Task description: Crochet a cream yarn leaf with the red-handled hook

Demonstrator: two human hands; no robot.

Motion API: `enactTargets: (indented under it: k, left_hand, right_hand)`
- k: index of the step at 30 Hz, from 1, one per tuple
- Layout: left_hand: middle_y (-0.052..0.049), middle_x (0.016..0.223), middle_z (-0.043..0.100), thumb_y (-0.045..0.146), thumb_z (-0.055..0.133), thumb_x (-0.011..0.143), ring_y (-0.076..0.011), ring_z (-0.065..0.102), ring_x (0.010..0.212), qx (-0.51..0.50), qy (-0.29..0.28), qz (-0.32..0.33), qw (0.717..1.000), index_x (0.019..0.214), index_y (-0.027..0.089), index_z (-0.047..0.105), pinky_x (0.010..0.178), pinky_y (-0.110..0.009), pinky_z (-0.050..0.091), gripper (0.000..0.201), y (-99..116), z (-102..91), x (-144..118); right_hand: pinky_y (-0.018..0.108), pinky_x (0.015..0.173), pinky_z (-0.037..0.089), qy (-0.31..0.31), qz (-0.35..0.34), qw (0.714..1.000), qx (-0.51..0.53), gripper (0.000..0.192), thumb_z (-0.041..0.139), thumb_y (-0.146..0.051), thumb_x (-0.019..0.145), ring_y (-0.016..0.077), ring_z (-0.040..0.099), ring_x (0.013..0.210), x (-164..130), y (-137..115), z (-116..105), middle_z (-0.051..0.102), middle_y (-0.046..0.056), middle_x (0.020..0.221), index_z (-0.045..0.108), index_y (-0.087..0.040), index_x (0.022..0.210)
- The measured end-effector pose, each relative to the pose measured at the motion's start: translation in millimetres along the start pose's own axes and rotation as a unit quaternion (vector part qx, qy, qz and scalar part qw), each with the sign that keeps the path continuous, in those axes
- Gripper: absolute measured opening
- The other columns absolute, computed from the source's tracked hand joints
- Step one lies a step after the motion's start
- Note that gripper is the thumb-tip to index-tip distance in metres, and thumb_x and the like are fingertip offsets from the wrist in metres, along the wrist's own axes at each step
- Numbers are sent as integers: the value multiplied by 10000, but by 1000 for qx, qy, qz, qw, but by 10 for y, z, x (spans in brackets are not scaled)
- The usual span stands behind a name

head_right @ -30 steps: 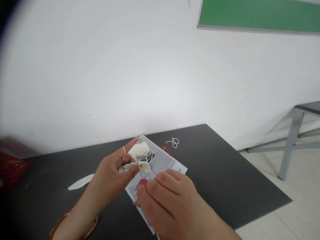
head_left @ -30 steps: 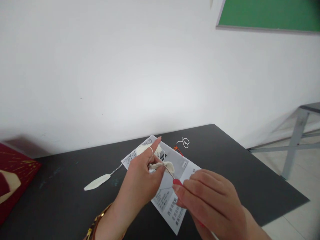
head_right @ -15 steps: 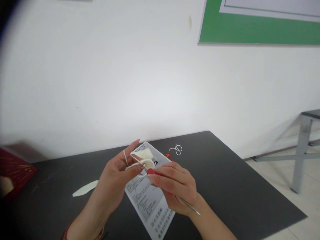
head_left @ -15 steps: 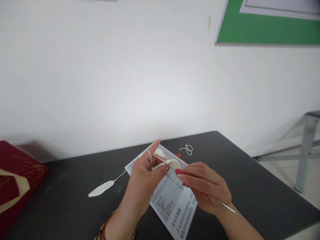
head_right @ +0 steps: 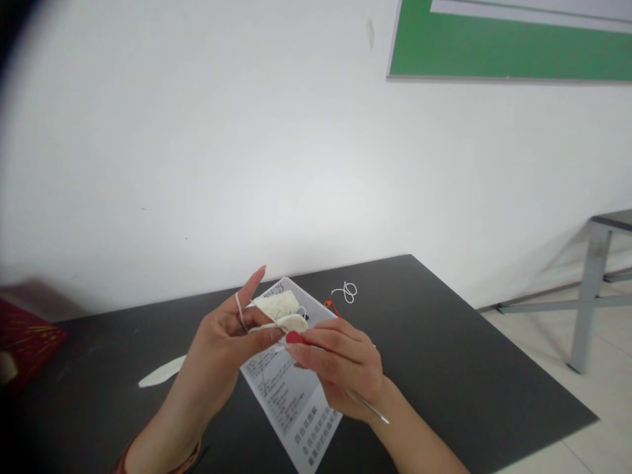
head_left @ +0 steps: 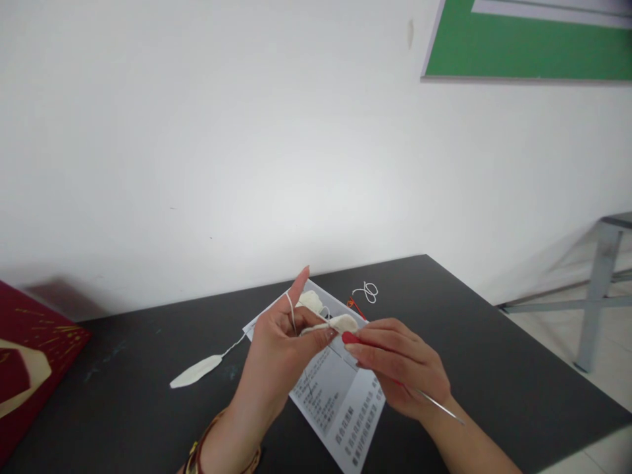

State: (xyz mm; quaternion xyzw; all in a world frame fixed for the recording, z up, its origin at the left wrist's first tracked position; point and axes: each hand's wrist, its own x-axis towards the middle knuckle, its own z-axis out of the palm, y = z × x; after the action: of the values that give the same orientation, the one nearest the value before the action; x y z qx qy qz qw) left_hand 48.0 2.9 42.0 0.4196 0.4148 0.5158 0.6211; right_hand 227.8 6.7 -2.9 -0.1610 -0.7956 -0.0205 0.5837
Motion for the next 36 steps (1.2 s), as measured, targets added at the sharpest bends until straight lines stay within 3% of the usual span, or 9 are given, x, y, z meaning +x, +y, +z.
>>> enactTargets:
  k: [3, 6, 11, 14, 17, 23, 29, 32, 36]
  left_hand:
    - [53, 610, 644, 115, 799, 638, -105, 575, 554, -36, -32, -26, 999, 1451, 252, 342, 586, -232, 425, 943, -3, -35, 35]
    - [38, 609, 643, 74, 802, 601, -98, 563, 560, -57, -54, -56, 995, 1425, 162, 387, 602, -231, 413, 927, 4, -58, 61]
    - [54, 624, 622, 154, 762, 678, -112, 551, 579, 84, 1, 41, 996, 1465, 206, 309, 611, -251, 416, 909, 17, -48, 23]
    - [8, 723, 655, 155, 700, 718, -148, 581, 666, 207, 28, 115, 971, 1337, 187, 516, 669, -284, 434, 646, 0, -58, 0]
    - [-56, 903, 668, 149, 655, 742, -177, 603, 773, 279, 4, 132, 951, 1074, 153, 687, 703, -300, 430, 334, -17, -84, 7]
    - [31, 677, 576, 168, 628, 755, -148, 505, 602, 307, -23, 86, 947, 1413, 133, 400, 653, -310, 414, 697, 23, -99, 48]
    - [11, 703, 595, 164, 662, 725, -167, 550, 675, 271, -54, 44, 960, 1371, 143, 471, 678, -309, 428, 674, 76, -136, 66]
    - [-8, 738, 632, 134, 689, 695, -161, 566, 683, 216, -84, 6, 973, 1307, 159, 551, 672, -298, 433, 628, 84, -169, 61]
    - [21, 664, 624, 114, 712, 674, -151, 557, 613, 179, -108, -35, 977, 1361, 206, 496, 599, -280, 412, 726, 93, -197, 57]
  right_hand:
    - [306, 642, 614, 3, -3, 1000, 5, 216, 583, -88, 845, 187, 694, 809, 4, -7, -6, 747, 116, 884, 692, -115, 1030]
    - [316, 759, 617, -39, -55, 993, -93, 187, 634, -97, 824, 185, 691, 854, -20, -67, -38, 756, 102, 877, 697, -100, 1000]
    - [359, 838, 601, -87, -99, 966, -223, 210, 680, -135, 795, 181, 694, 767, -31, -178, -51, 775, 70, 893, 705, -112, 1002]
    - [345, 771, 610, -62, -60, 982, -170, 202, 606, -123, 832, 182, 695, 766, -3, -200, -32, 771, 88, 873, 684, -94, 1016]
    - [341, 736, 604, -46, -27, 994, -98, 223, 562, -68, 827, 190, 698, 805, 42, -215, -34, 759, 114, 871, 656, -71, 1030]
    - [317, 649, 577, -55, 42, 997, -40, 289, 573, -11, 783, 190, 689, 744, 149, -257, -111, 742, 83, 813, 647, -110, 1044]
    - [304, 578, 518, -68, 128, 988, 50, 298, 587, 12, 763, 181, 641, 681, 263, -277, -251, 706, 71, 770, 672, -135, 1009]
    - [282, 548, 488, -64, 219, 968, 104, 198, 610, -71, 812, 163, 605, 654, 293, -207, -311, 683, 50, 757, 696, -174, 958]
    - [274, 510, 466, -4, 327, 917, 227, 144, 600, -235, 873, 161, 602, 600, 288, -5, -297, 673, 42, 674, 730, -187, 837]
